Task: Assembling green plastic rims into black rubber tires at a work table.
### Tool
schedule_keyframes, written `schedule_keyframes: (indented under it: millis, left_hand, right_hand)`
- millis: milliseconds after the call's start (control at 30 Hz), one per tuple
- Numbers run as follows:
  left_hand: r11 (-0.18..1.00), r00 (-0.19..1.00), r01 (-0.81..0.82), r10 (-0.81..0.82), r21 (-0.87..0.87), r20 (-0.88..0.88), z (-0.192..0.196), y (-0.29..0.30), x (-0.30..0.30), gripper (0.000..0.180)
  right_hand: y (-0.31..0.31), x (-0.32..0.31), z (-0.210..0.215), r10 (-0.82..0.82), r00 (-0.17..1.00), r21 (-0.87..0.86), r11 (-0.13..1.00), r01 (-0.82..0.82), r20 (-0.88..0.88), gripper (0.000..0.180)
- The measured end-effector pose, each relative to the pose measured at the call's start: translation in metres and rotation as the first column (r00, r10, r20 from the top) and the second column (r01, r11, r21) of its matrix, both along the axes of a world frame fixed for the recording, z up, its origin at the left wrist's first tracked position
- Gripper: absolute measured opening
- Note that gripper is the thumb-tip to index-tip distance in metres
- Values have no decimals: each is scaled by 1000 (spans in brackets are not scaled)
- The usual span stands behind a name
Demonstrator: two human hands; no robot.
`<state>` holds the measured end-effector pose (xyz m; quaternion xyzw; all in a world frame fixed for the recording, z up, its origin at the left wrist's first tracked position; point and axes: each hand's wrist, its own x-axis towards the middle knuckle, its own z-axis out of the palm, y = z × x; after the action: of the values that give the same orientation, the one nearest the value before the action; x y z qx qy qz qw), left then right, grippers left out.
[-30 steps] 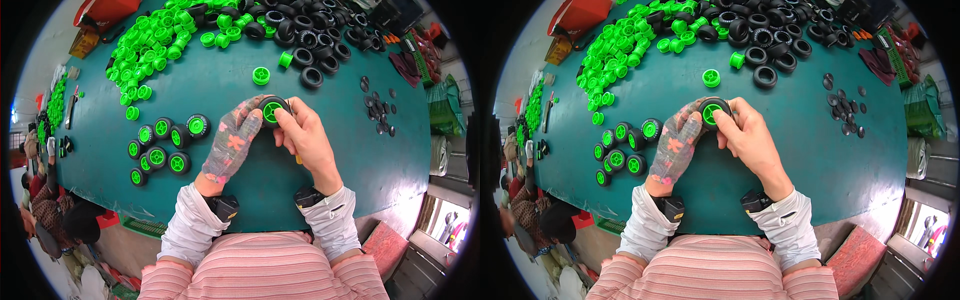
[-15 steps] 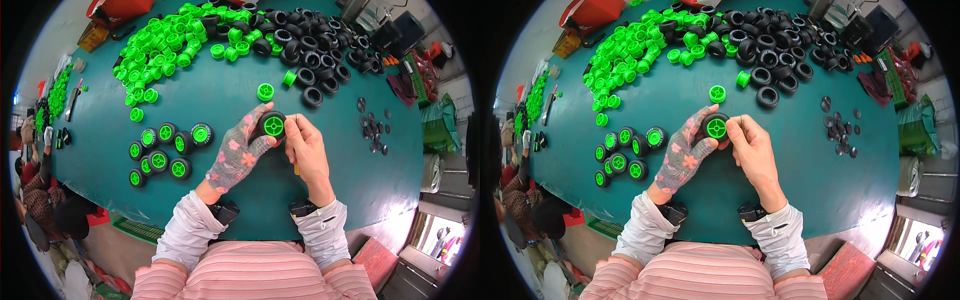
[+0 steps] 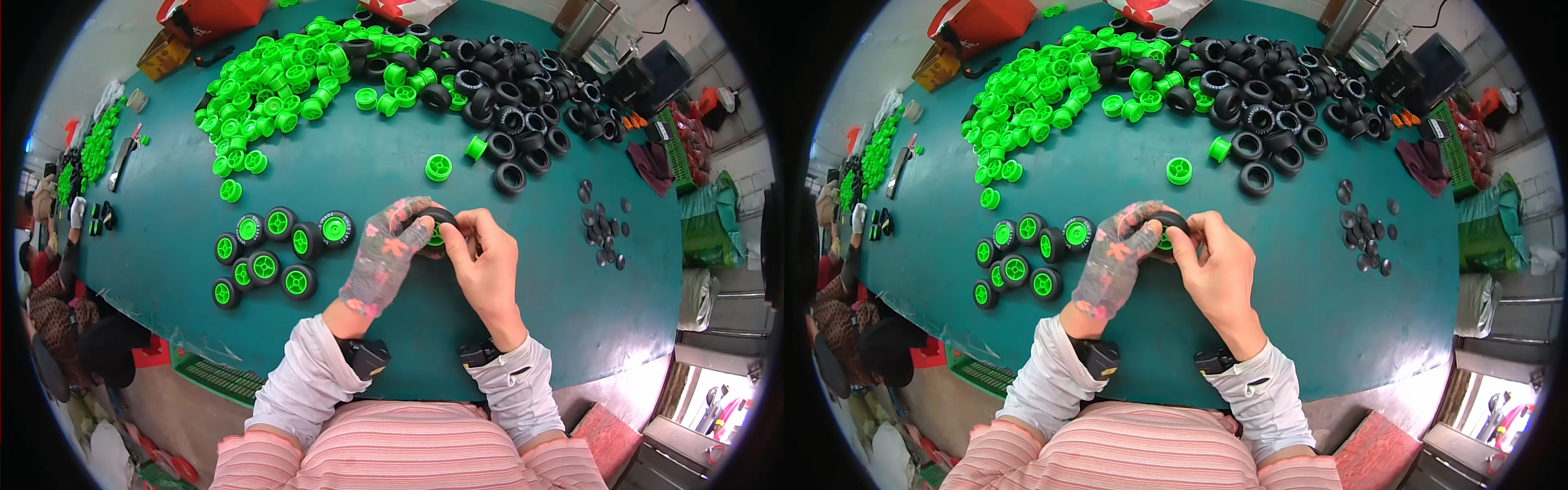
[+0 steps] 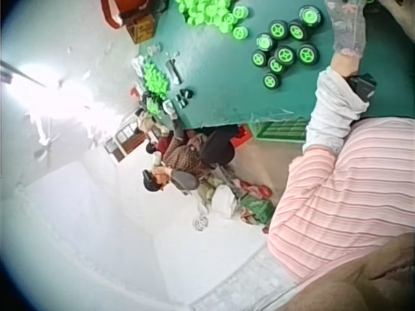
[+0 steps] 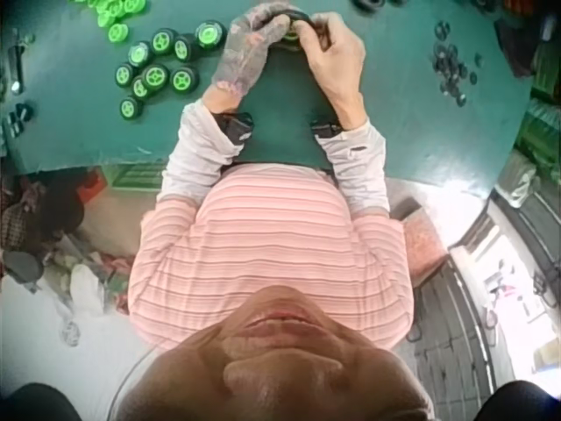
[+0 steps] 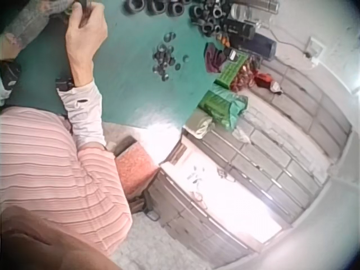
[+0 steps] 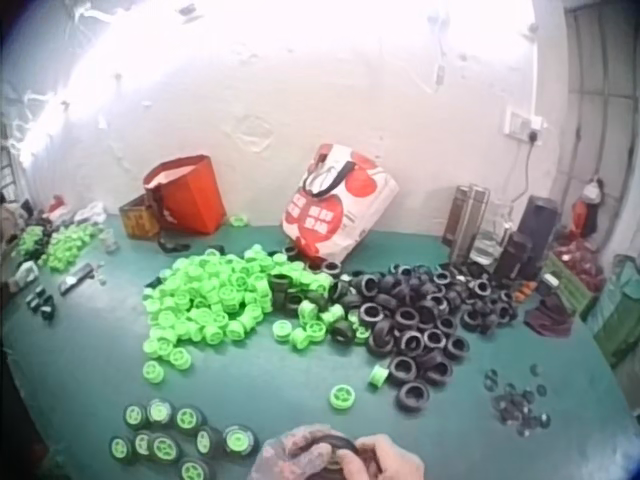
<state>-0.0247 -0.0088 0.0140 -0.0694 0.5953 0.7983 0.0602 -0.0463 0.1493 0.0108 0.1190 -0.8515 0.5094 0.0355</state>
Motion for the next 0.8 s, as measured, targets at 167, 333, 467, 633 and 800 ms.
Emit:
schedule_keyframes:
  millis: [167, 333, 467, 633, 800]
  left_hand:
    - [996, 999, -33, 31, 79, 34, -1, 1, 2, 32]
    - [904, 968, -147, 48, -401, -247, -13, 10, 7, 33]
    - [997, 992, -57, 50, -59, -118, 2, 5, 6, 31]
    - [999, 996, -48, 47, -6, -74, 1, 5, 5, 30]
    - [958, 989, -133, 112, 255, 97, 4, 7, 7, 27]
  right_hand:
    - [8, -11, 5, 92, 935, -318, 948, 23, 341, 18]
    - [6, -9, -7, 88, 990, -197, 978, -64, 112, 17]
    - [-2, -2, 1, 49, 984, -334, 943, 11, 171, 17]
    - [-1, -6, -2, 74, 997, -192, 979, -74, -9, 17]
    - [-5, -3, -3, 71, 992, -303, 952, -38, 100, 20]
